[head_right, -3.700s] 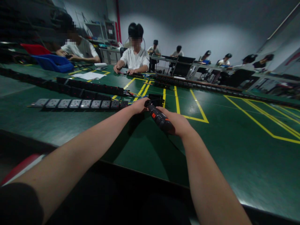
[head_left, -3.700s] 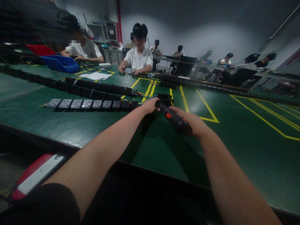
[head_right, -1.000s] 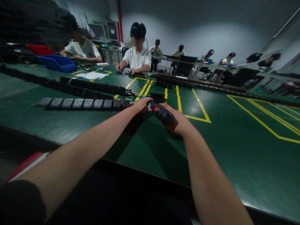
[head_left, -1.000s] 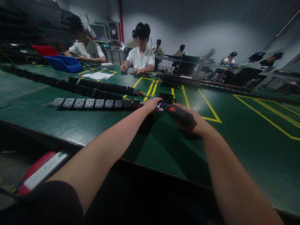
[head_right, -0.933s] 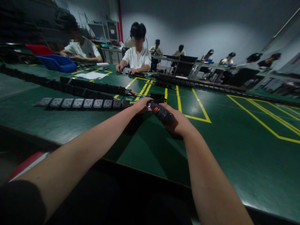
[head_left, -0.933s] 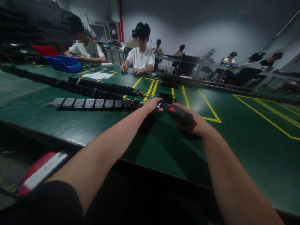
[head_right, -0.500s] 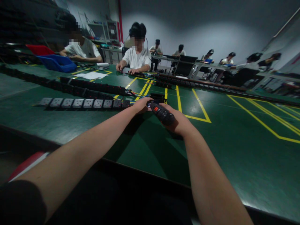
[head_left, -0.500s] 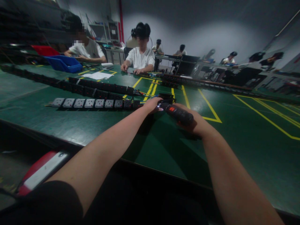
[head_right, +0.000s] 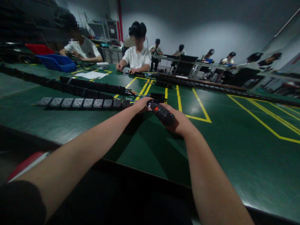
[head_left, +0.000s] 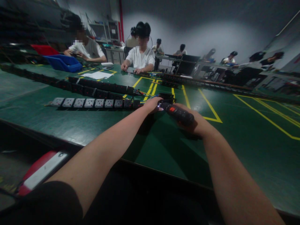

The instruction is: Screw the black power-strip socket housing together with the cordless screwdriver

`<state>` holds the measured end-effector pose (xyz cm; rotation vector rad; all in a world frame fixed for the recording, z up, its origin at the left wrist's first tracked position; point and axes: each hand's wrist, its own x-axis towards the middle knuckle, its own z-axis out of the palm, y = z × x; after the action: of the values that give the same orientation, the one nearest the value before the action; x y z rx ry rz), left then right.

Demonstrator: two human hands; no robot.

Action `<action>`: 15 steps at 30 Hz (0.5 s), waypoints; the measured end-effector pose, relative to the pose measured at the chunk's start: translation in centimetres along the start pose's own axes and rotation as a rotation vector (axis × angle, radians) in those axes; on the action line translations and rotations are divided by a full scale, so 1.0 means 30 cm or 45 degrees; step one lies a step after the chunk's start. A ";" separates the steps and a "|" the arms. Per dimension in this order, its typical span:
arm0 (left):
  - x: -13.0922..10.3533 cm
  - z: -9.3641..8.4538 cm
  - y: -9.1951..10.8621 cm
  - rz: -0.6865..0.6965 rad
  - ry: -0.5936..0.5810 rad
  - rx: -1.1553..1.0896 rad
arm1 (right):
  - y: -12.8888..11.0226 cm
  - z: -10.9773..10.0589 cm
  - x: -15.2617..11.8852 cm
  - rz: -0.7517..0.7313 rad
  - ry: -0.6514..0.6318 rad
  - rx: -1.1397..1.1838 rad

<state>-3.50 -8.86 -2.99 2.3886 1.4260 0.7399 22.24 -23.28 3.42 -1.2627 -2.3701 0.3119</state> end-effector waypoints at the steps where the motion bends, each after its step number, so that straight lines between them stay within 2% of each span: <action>1: 0.000 0.000 0.000 0.001 0.003 0.004 | 0.000 0.000 0.001 -0.006 0.000 -0.001; 15: -0.009 -0.008 0.009 -0.014 0.001 -0.007 | 0.005 0.004 0.005 0.001 0.009 0.005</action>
<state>-3.52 -9.23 -2.74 2.3742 1.4345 0.7415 22.21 -23.07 3.30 -1.2612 -2.3620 0.3118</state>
